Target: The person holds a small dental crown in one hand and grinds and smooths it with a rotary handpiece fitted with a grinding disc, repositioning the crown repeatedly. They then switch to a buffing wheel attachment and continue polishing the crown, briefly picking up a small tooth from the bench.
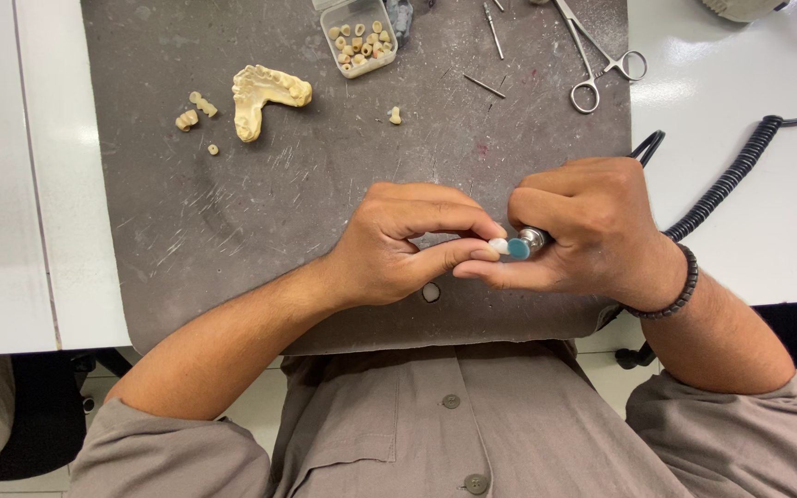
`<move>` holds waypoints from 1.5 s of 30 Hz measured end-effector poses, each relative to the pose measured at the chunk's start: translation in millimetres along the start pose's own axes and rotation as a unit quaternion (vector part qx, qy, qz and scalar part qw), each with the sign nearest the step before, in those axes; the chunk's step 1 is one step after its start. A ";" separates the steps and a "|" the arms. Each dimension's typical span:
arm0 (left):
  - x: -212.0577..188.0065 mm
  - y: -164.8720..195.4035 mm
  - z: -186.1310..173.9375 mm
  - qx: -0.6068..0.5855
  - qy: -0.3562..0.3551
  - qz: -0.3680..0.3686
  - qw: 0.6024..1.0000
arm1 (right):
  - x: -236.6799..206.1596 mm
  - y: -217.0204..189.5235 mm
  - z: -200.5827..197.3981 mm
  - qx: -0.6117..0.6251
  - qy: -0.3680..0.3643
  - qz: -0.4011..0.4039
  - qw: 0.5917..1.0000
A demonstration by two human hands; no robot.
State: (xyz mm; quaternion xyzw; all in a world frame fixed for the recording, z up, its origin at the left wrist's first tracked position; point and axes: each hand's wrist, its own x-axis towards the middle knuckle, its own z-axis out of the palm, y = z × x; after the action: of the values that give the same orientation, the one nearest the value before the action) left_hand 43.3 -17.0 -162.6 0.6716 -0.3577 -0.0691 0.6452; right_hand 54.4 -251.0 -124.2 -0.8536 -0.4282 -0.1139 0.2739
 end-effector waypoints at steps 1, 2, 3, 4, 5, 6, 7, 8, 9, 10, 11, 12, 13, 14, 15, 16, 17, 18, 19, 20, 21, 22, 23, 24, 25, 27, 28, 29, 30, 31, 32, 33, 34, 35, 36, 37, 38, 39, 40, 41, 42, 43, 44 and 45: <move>0.3 -0.1 0.0 0.001 -0.001 -0.001 1.000 | 0.1 0.1 -0.1 0.003 -0.001 0.000 1.000; 0.8 -0.1 0.0 0.002 0.000 0.001 1.000 | 0.6 0.1 -0.2 -0.002 -0.001 0.000 1.000; 1.2 0.2 -0.1 0.003 0.000 0.004 1.000 | 1.1 0.0 -0.2 -0.006 0.000 0.000 1.000; 1.1 0.7 -0.1 0.003 0.001 0.006 1.000 | 1.3 -0.6 -0.4 -0.010 0.000 0.001 1.000; 1.2 0.9 0.1 0.001 -0.001 0.001 1.000 | 1.1 -1.1 -0.9 -0.009 -0.001 0.001 1.000; 1.2 1.3 -0.1 0.000 -0.002 -0.003 1.000 | 1.0 -1.8 -1.6 -0.008 -0.002 0.002 1.000; 1.2 1.7 -0.6 -0.001 -0.004 -0.007 1.000 | 1.0 -2.1 -2.2 -0.008 -0.002 0.001 1.000; 1.0 2.2 -1.1 0.003 -0.003 -0.005 1.000 | 1.7 -1.7 -2.4 -0.009 0.002 0.003 1.000; 1.0 2.3 -1.4 0.006 -0.002 -0.004 1.000 | 2.3 -0.8 -2.4 -0.011 0.006 0.007 1.000; 0.9 2.5 -0.9 0.008 -0.003 -0.002 1.000 | 2.1 -1.0 -2.8 -0.013 0.010 0.012 1.000; 0.9 2.6 -0.4 0.005 -0.002 -0.002 1.000 | 1.5 -1.5 -2.8 -0.011 0.008 0.012 1.000; 0.9 2.7 -0.4 0.004 -0.002 -0.001 1.000 | 1.6 -1.7 -2.3 -0.010 0.007 0.011 1.000; 1.0 2.5 -0.6 0.003 0.000 -0.001 1.000 | 1.8 -1.3 -1.3 -0.008 0.006 0.009 1.000; 1.2 2.3 -0.8 0.005 0.000 -0.001 1.000 | 2.0 -1.4 -0.3 -0.006 0.003 0.008 1.000; 1.5 1.9 -0.6 0.005 -0.002 -0.001 1.000 | 1.8 -1.7 0.5 -0.004 0.000 0.008 1.000; 1.5 1.8 -0.4 0.005 -0.004 -0.001 1.000 | 1.5 -2.1 0.8 -0.003 -0.003 0.009 1.000; 1.5 1.7 -0.4 0.006 -0.002 -0.002 1.000 | 1.4 -1.7 0.7 -0.001 -0.003 0.011 1.000; 1.1 1.9 -0.5 0.006 -0.002 -0.002 1.000 | 1.3 -1.6 0.2 0.001 -0.003 0.014 1.000; 1.0 2.0 -0.5 0.006 -0.001 -0.003 1.000 | 1.1 -1.5 -0.4 0.002 -0.003 0.017 1.000; 1.1 2.0 -0.3 0.004 -0.002 -0.004 1.000 | 1.0 -1.8 -0.7 -0.002 -0.004 0.015 1.000; 1.6 1.7 -0.1 0.004 -0.002 -0.005 1.000 | 1.2 -1.6 -0.6 -0.005 -0.005 0.013 1.000; 1.8 1.7 -0.3 0.004 -0.002 -0.006 1.000 | 1.6 -1.5 -0.3 -0.008 -0.006 0.010 1.000; 1.7 2.0 -0.6 0.006 -0.001 -0.001 1.000 | 2.0 -1.4 0.2 -0.005 -0.004 0.009 1.000; 1.4 2.4 -0.4 0.007 0.000 0.003 1.000 | 2.1 -1.4 0.2 -0.003 -0.003 0.010 1.000; 1.9 2.3 0.1 0.008 0.000 0.008 1.000 | 1.8 -1.1 -0.1 -0.001 -0.002 0.010 1.000; 2.4 2.3 -0.2 -0.014 0.001 -0.013 1.000 | 0.6 -1.4 -0.3 -0.012 -0.016 0.020 1.000; 2.0 2.7 -0.7 -0.024 0.002 -0.024 0.999 | 0.3 -1.1 0.1 -0.017 -0.022 0.023 0.999; 1.5 2.8 -0.4 -0.037 0.018 -0.046 0.998 | -0.1 0.2 -0.1 -0.007 -0.006 0.023 1.000; 1.1 3.1 0.5 -0.050 0.034 -0.068 0.996 | -0.9 1.5 -1.4 0.002 0.010 0.024 1.000; 0.7 3.3 1.3 -0.063 0.050 -0.090 0.993 | -1.8 2.7 -2.4 0.011 0.026 0.025 0.999; 0.6 3.1 0.8 -0.099 0.058 -0.091 0.989 | -2.6 3.3 -2.8 0.024 0.041 0.025 0.999; 1.1 2.0 -0.7 -0.134 0.068 -0.092 0.984 | -3.3 4.4 -2.9 0.037 0.056 0.025 0.997; 1.7 1.2 -1.9 -0.168 0.077 -0.092 0.978 | -3.7 5.3 -2.9 0.050 0.071 0.024 0.996; 2.0 0.5 -2.5 -0.158 0.080 -0.096 0.980 | -3.9 5.8 -2.0 0.044 0.075 0.013 0.996; 2.2 0.1 -2.6 -0.147 0.083 -0.100 0.981 | -4.0 5.8 -0.9 0.039 0.078 0.003 0.996; 2.4 -0.5 -2.4 -0.137 0.085 -0.105 0.981 | -4.2 6.2 0.3 0.034 0.082 -0.006 0.996; 2.3 -0.6 -2.4 -0.129 0.088 -0.092 0.983 | -3.9 6.7 1.4 0.039 0.086 -0.013 0.995; 2.2 -0.4 -1.9 -0.121 0.091 -0.078 0.985 | -3.6 7.4 2.2 0.043 0.090 -0.020 0.995; 2.0 0.0 -1.4 -0.114 0.094 -0.065 0.987 | -3.7 7.5 2.7 0.048 0.093 -0.026 0.994; 2.4 -0.1 -1.4 -0.108 0.093 -0.058 0.988 | -4.4 7.4 2.7 0.047 0.097 -0.020 0.994; 2.6 0.1 -1.6 -0.101 0.093 -0.051 0.989 | -5.1 6.9 2.8 0.046 0.100 -0.014 0.994; 2.8 0.5 -1.8 -0.095 0.092 -0.044 0.990 | -5.8 6.7 2.8 0.046 0.104 -0.008 0.994; 2.8 1.1 -1.6 -0.105 0.096 -0.052 0.988 | -5.7 7.2 2.8 0.048 0.105 -0.016 0.993; 2.9 1.5 -0.7 -0.115 0.100 -0.060 0.986 | -5.3 8.3 3.2 0.050 0.107 -0.024 0.993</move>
State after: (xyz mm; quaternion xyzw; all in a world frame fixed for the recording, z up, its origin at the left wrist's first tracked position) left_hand 45.2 -18.0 -160.1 0.6163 -0.2401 -0.0808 0.7457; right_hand 57.7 -256.7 -132.2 -0.8113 -0.4220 -0.1896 0.3574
